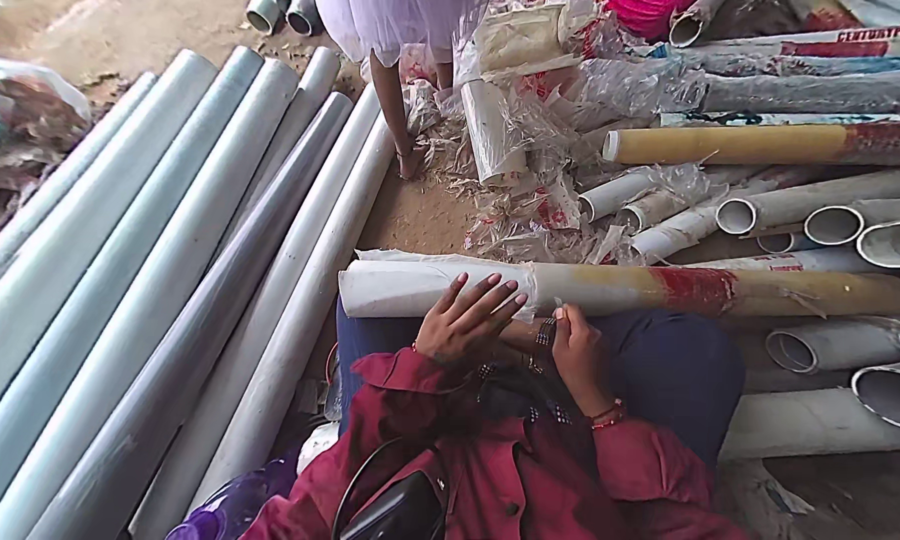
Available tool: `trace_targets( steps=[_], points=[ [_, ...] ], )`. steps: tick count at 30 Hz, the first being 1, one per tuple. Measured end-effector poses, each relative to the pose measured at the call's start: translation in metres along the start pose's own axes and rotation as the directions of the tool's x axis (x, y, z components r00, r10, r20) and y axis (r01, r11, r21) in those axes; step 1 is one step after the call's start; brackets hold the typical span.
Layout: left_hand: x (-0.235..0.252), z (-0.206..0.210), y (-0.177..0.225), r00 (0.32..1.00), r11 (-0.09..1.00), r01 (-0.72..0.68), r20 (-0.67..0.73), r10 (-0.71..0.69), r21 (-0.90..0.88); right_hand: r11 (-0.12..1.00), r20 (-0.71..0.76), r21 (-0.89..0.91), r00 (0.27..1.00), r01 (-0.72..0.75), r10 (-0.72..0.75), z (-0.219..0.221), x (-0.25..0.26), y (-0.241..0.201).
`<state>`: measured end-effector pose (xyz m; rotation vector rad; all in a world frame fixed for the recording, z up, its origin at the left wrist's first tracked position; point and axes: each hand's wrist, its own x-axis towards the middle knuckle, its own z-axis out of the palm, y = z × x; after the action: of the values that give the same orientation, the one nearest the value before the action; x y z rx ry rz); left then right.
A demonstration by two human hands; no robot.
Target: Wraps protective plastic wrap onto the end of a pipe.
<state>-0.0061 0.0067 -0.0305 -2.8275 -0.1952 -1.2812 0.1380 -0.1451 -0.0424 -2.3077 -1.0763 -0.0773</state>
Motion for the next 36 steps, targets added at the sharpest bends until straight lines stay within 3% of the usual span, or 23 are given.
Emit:
trace_targets(
  steps=[3,5,7,8,9,11,15,18,20,24,25,26,29,31,33,35,36],
  points=[
    [-0.018,-0.050,-0.065,0.967,0.976,0.212,-0.160,-0.200,0.055,0.998,-0.199,-0.050,0.979,0.035,-0.044,-0.005,0.028,0.021],
    [-0.062,-0.062,-0.116,0.877,0.901,0.429,-0.210,-0.432,-0.060,0.992,-0.210,-0.096,0.972,0.086,-0.105,0.005,0.046,0.030],
    [-0.114,-0.061,-0.132,0.736,0.724,0.630,-0.081,-0.672,-0.282,0.981,-0.172,-0.138,0.973,0.134,-0.157,0.022,0.054,0.033],
    [-0.130,-0.058,-0.127,0.687,0.637,0.680,0.013,-0.727,-0.362,0.978,-0.153,-0.144,0.974,0.148,-0.170,0.032,0.056,0.034],
    [-0.137,-0.054,-0.116,0.665,0.590,0.703,0.072,-0.744,-0.396,0.977,-0.150,-0.144,0.972,0.157,-0.178,0.040,0.057,0.036],
    [-0.141,-0.047,-0.098,0.673,0.597,0.709,0.106,-0.732,-0.376,0.974,-0.193,-0.148,0.961,0.170,-0.197,0.052,0.057,0.041],
    [-0.131,-0.038,-0.088,0.694,0.681,0.685,-0.053,-0.718,-0.260,0.980,-0.260,-0.100,0.946,0.175,-0.195,0.059,0.062,0.049],
    [-0.106,-0.042,-0.080,0.607,0.588,0.745,-0.046,-0.793,-0.314,0.974,-0.336,-0.087,0.914,0.211,-0.228,0.059,0.075,0.053],
    [-0.076,-0.049,-0.076,0.483,0.469,0.844,-0.012,-0.876,-0.260,0.972,-0.372,-0.090,0.898,0.216,-0.234,0.055,0.090,0.051],
    [-0.001,-0.078,-0.067,0.073,0.081,0.996,0.240,-0.968,0.023,0.991,-0.201,-0.054,0.971,0.122,-0.130,0.025,0.120,0.044],
    [0.008,-0.086,-0.066,0.005,0.028,0.997,0.300,-0.954,0.072,0.995,-0.163,-0.040,0.982,0.093,-0.098,0.020,0.125,0.043],
    [0.011,-0.090,-0.065,-0.022,0.010,0.995,0.333,-0.943,0.095,0.997,-0.139,-0.036,0.987,0.073,-0.077,0.019,0.128,0.041],
    [-0.003,-0.084,-0.071,-0.022,0.013,0.995,0.347,-0.938,0.099,0.997,-0.154,-0.040,0.986,0.065,-0.070,0.032,0.115,0.044],
    [-0.007,-0.077,-0.071,0.011,0.060,0.986,0.297,-0.955,0.155,0.998,-0.167,-0.049,0.985,0.046,-0.053,0.044,0.104,0.048],
    [0.006,-0.073,-0.065,0.211,0.262,0.919,0.191,-0.959,0.296,0.998,-0.162,-0.054,0.986,0.023,-0.032,0.048,0.104,0.048],
    [0.017,-0.057,-0.061,0.542,0.578,0.766,0.199,-0.816,0.283,0.998,-0.151,-0.058,0.988,0.029,-0.037,0.048,0.108,0.048],
    [0.025,-0.043,-0.059,0.653,0.705,0.673,0.266,-0.709,0.225,0.998,-0.147,-0.060,0.988,0.036,-0.045,0.047,0.109,0.049]
  ],
)
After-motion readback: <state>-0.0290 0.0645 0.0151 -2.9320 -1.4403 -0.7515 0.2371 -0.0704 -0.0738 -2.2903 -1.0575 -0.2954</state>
